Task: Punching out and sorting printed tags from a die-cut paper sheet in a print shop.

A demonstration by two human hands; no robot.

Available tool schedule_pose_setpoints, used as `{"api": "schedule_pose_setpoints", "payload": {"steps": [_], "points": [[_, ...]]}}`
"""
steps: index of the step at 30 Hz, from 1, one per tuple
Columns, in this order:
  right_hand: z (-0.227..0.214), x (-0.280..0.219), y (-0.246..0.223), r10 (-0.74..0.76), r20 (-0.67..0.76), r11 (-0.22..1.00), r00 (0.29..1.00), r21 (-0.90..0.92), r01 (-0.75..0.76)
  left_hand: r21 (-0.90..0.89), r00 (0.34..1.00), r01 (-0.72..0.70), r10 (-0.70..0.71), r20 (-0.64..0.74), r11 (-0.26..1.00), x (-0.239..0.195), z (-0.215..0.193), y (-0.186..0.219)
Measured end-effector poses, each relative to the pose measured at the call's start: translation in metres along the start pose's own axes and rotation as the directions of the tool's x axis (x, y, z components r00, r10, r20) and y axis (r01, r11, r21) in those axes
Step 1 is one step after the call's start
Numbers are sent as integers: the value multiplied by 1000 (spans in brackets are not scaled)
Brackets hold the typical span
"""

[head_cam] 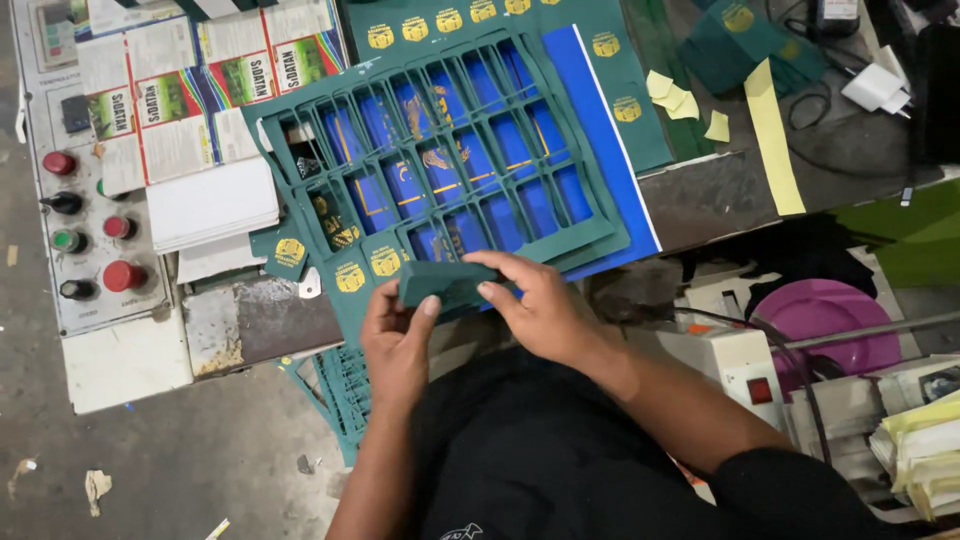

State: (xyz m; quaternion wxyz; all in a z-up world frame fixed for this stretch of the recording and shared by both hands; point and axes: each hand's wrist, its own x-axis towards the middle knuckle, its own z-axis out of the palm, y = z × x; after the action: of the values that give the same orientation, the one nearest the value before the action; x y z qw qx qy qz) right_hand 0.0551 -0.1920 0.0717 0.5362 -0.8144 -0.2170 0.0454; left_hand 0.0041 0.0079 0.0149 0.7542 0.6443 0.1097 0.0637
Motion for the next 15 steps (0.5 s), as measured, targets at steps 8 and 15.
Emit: {"api": "schedule_pose_setpoints", "payload": {"steps": [8,15], "points": [[-5,-6,44,246,-44,825,968,534,-185,-85,999,30,-33,-36,996,22,41,8],[-15,4,61,378,-59,619,924,758,-205,-278,991,86,-110,-75,957,40,72,-2]]}}
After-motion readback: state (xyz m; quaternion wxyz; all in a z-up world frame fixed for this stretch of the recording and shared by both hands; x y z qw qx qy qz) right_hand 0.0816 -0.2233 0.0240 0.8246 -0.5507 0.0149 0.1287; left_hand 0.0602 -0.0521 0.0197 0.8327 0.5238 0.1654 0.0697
